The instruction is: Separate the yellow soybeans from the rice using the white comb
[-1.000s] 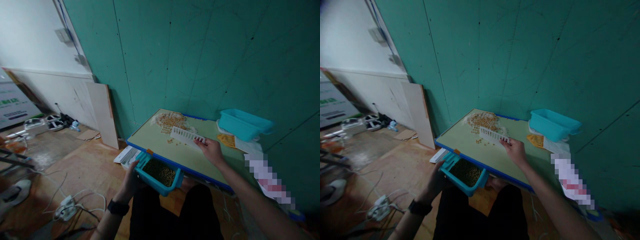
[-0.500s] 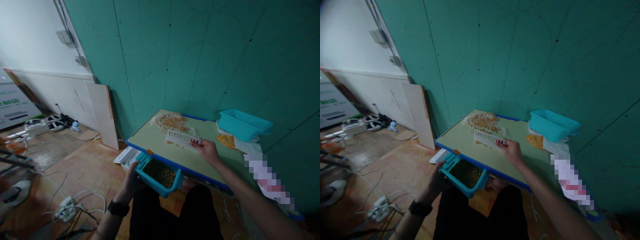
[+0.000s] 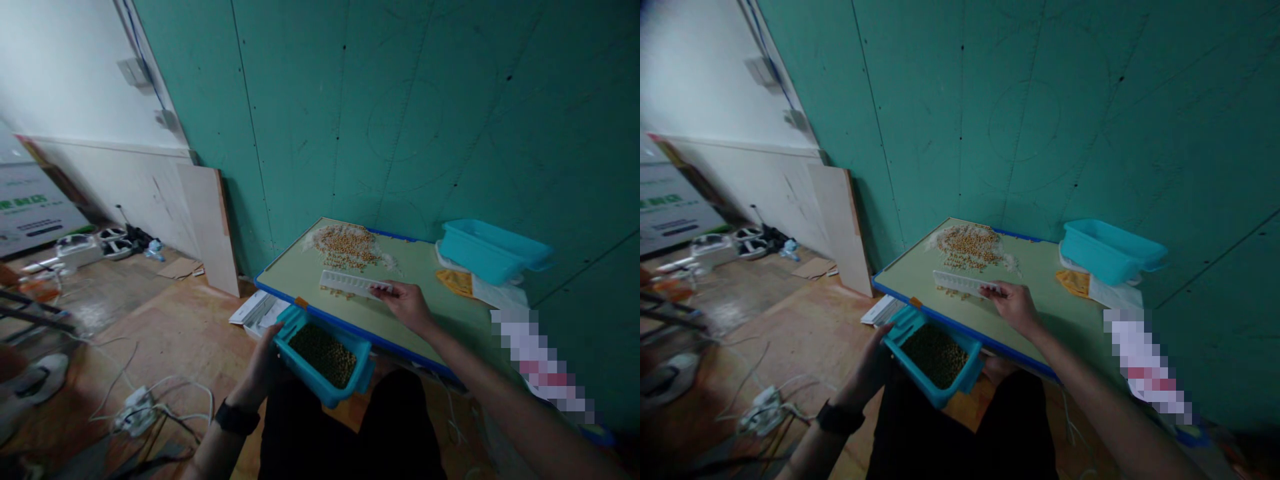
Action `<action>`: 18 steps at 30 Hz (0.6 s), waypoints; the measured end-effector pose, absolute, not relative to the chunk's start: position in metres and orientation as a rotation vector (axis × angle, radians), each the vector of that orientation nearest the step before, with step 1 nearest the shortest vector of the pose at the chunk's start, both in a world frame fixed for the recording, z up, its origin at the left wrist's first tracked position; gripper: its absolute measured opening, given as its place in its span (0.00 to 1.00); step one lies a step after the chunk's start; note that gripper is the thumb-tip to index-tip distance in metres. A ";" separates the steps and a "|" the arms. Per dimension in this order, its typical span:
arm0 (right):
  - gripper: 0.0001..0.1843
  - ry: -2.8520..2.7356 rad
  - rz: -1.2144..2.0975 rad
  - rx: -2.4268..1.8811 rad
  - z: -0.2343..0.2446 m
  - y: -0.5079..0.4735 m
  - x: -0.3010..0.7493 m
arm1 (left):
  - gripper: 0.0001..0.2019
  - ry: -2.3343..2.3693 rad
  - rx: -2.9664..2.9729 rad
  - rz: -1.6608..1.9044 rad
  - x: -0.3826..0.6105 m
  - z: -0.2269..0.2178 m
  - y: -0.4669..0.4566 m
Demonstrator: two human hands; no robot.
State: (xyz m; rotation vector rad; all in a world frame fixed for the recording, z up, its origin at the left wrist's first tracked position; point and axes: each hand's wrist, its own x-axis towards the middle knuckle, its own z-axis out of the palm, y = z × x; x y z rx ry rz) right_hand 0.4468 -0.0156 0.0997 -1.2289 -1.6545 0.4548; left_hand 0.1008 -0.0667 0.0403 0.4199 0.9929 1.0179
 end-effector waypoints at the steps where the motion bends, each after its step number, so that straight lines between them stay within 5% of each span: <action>1: 0.26 -1.672 0.453 -1.216 0.099 -0.015 0.445 | 0.22 1.003 0.415 1.004 0.101 0.039 -0.067; 7: 0.23 -1.732 0.492 -1.179 0.096 -0.001 0.437 | 0.21 1.059 0.416 0.951 0.097 0.033 -0.061; 18: 0.37 -1.675 0.950 -1.115 0.126 0.032 0.440 | 0.25 1.053 0.398 0.969 0.104 0.042 -0.070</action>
